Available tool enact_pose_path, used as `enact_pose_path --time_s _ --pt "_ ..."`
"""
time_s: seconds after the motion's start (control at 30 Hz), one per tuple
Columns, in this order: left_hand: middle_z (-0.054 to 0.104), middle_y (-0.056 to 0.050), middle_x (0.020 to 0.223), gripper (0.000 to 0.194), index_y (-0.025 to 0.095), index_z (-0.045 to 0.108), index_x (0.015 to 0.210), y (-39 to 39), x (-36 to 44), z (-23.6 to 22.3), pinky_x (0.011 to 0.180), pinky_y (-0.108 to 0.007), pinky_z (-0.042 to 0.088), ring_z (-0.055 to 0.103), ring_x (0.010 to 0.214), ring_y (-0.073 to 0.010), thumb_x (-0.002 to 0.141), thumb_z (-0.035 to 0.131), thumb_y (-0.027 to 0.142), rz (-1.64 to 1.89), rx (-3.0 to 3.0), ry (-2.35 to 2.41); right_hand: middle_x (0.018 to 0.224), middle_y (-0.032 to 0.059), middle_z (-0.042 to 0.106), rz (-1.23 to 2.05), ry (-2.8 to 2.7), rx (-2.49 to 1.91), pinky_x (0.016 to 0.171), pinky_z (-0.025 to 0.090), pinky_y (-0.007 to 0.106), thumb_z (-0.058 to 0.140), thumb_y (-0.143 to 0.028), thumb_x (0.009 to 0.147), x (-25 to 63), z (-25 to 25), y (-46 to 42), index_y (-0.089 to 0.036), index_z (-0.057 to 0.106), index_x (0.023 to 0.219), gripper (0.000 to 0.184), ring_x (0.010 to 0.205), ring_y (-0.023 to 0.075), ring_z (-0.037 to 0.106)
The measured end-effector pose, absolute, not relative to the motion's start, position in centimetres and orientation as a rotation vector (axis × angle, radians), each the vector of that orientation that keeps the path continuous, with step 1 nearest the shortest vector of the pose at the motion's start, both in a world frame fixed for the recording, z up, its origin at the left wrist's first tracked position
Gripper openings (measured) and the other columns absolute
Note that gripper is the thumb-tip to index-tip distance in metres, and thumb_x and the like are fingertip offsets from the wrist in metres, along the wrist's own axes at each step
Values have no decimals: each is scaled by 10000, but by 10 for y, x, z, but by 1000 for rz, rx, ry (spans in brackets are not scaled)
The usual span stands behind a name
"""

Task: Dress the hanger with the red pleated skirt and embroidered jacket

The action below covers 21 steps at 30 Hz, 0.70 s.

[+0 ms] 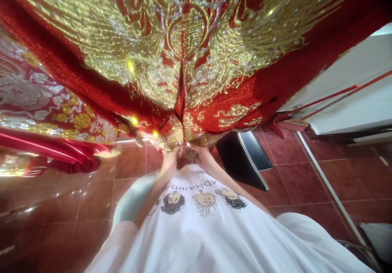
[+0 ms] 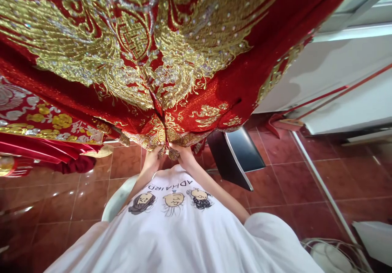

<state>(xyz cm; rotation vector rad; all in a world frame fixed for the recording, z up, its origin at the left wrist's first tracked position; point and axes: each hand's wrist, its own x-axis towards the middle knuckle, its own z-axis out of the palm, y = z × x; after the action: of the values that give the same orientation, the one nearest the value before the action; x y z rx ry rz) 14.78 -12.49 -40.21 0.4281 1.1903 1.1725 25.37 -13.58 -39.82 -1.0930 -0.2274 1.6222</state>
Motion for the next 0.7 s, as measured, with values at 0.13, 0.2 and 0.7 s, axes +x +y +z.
enact_pose_path --time_s 0.13,0.2,0.7 --pt "712 -66 933 451 182 657 1070 -126 151 -400 909 -327 500 664 968 -230 639 769 253 1213 434 1200 735 12 669 1621 -240 -1087 698 506 288 817 -236 500 253 -396 -137 -162 629 922 468 794 191 644" --pt "707 -71 983 481 183 646 1094 -126 151 -401 891 -339 511 665 959 -233 636 771 262 1229 448 1204 730 13 668 1624 -243 -1083 697 504 284 818 -245 500 252 -394 -138 -159 629 917 466 790 188 643" --pt "703 -63 914 487 161 632 1057 -123 152 -408 739 -275 520 663 816 -193 615 798 282 1264 536 1290 660 42 637 1619 -233 -1125 699 522 301 786 -280 585 247 -394 -138 -147 609 801 310 840 219 646"
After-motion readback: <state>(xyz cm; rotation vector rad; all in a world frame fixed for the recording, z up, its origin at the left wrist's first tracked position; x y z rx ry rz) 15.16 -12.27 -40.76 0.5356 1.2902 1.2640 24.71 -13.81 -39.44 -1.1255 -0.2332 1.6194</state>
